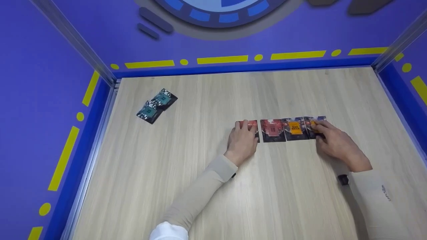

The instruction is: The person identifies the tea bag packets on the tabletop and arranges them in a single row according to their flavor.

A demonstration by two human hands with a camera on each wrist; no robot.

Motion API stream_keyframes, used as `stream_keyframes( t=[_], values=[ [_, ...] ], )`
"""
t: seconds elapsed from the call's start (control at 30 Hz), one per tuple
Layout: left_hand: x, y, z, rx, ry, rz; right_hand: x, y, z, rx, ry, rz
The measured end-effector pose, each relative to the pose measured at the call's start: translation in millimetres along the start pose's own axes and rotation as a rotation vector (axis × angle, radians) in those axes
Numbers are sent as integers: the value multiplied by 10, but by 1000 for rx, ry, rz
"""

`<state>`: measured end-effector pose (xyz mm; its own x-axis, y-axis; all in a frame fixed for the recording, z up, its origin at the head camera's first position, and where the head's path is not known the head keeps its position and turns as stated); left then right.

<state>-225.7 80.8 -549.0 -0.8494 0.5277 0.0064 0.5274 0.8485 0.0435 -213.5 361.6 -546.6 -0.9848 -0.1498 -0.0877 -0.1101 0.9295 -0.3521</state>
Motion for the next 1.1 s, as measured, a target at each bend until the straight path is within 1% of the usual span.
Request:
stream_keyframes(
  t=[0.13, 0.37, 0.47, 0.57, 0.7, 0.8, 0.97, 1.1],
  values=[
    [28, 24, -5, -4, 11, 10, 3, 6, 2, -6, -8, 4],
    [36, 22, -44, 0, -1, 39, 5, 5, -14, 4, -6, 10],
    [23, -25, -81, -26, -6, 42, 10, 0, -8, 5, -7, 6],
    [9, -136, -160, -57, 18, 37, 12, 0, -5, 4, -5, 1],
    [-24, -394, -279, -83, 61, 9, 11, 0, -3, -3, 5, -3],
    [-69, -658, -320, -110, 58, -34, 15, -2, 1, -10, 10, -4],
    [-209, -1179, -331, -140, 29, -123, 14, -8, 6, -3, 6, -9],
    [-356, -1626, -363, -166, 28, -204, 5, -2, 0, 6, -1, -6]
  ],
)
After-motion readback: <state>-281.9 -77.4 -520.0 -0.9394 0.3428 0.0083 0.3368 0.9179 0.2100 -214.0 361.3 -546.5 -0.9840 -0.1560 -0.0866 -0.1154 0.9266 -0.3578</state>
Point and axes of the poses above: each hand's wrist, its own x-axis towards the middle knuckle, its own z-axis out of the palm, y = z × x, the point moved 9 cm from there along x, towards the middle knuckle, and after that the axes turned 10 degrees about z, right-handed, at the moved point
